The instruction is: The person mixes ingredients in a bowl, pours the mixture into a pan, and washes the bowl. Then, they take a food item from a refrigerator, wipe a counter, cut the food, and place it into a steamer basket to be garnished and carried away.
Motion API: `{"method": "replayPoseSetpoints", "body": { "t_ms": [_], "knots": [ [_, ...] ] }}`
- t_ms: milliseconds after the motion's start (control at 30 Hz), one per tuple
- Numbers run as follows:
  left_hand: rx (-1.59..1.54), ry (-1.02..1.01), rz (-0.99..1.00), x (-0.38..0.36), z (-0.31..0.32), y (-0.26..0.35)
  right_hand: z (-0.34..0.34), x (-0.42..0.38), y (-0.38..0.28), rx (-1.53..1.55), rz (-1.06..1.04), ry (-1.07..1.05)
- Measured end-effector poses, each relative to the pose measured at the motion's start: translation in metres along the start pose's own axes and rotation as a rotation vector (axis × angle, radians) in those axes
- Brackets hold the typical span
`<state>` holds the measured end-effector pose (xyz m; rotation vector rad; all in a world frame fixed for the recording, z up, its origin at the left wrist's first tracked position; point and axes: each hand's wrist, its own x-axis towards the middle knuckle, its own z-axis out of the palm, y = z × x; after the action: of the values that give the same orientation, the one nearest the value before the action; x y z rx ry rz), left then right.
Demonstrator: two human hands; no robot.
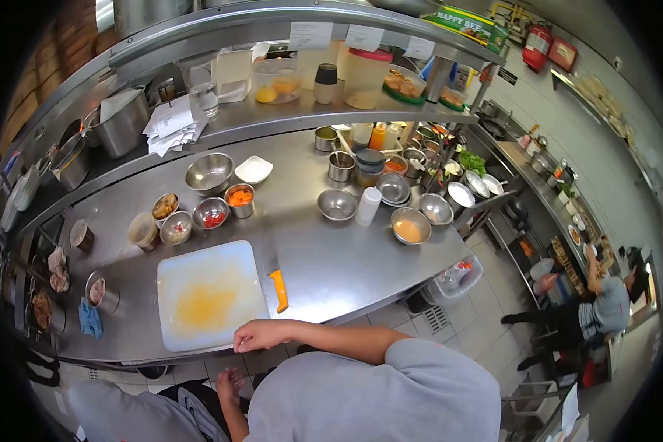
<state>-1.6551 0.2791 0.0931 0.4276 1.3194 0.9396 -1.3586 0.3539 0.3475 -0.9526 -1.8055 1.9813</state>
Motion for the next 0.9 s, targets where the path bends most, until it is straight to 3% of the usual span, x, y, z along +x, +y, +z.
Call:
{"method": "replayPoseSetpoints", "body": {
  "t_ms": [267,400,533,900],
  "knots": [
    [-0.062,-0.056,0.046,-0.037,-0.021,-0.002,0.042,0.009,0.018,0.127,0.013,0.002],
    [-0.069,-0.034,0.172,-0.06,-0.044,0.003,0.07,0.031,0.016,0.119,0.039,-0.045],
    [-0.106,0.11,0.245,-0.11,-0.054,0.037,0.096,0.055,0.014,0.136,0.11,-0.129],
    [-0.027,0.05,0.367,-0.125,-0.069,0.13,0.127,0.191,-0.016,0.048,0.175,-0.326]
  ]
}}
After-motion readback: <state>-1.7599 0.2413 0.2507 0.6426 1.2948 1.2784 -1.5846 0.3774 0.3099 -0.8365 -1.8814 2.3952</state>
